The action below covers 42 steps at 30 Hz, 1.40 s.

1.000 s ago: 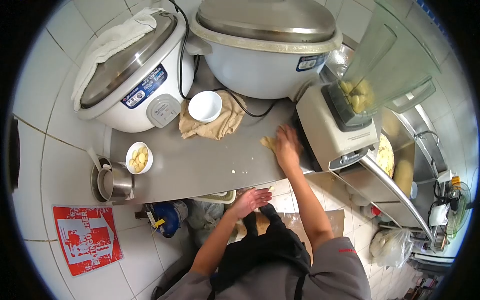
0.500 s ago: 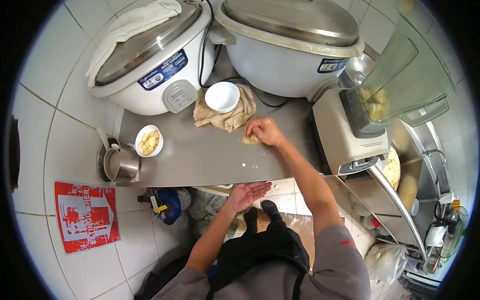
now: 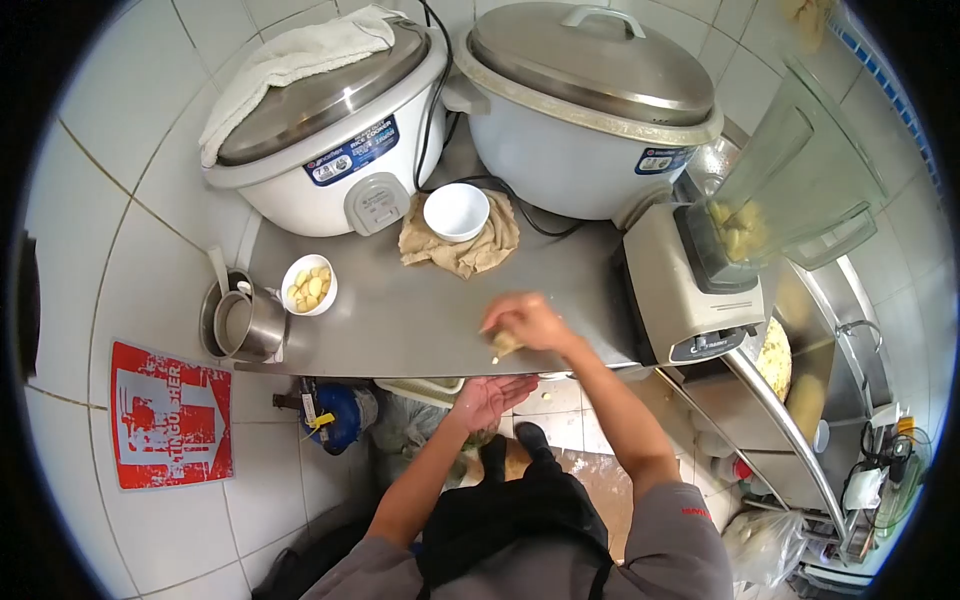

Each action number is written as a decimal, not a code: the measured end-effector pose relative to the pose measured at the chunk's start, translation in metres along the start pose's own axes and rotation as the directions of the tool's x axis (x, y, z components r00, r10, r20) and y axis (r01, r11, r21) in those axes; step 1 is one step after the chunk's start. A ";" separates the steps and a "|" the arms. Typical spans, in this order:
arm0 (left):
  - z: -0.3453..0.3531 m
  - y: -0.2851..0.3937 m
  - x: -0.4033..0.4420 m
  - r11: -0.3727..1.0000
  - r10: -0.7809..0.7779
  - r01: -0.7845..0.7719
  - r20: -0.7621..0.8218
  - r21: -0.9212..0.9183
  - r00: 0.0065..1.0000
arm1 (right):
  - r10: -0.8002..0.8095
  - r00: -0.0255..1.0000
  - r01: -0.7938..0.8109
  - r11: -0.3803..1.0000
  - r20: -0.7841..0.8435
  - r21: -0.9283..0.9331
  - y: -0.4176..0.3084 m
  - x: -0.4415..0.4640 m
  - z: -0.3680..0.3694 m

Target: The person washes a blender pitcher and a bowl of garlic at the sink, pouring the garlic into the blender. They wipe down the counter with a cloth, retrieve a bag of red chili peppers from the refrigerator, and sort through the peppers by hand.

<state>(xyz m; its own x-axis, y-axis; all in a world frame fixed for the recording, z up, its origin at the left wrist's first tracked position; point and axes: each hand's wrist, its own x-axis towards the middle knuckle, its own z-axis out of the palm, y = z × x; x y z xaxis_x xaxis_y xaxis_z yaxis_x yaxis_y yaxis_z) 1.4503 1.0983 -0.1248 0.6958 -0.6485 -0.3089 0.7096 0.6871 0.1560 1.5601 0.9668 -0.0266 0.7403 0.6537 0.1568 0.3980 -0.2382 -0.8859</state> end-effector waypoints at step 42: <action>-0.028 0.008 -0.018 0.992 -0.017 0.023 -0.046 0.126 0.999 | 0.090 0.896 -0.187 0.965 -0.436 -0.186 0.002 -0.064 0.024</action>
<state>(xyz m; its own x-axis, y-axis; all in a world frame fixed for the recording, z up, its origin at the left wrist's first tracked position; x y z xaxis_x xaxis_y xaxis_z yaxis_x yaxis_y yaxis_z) 1.4402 1.1251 -0.1444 0.6776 -0.6443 -0.3545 0.7337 0.6254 0.2656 1.5004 0.9423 -0.0488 0.9348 0.2512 0.2512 0.3462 -0.4856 -0.8027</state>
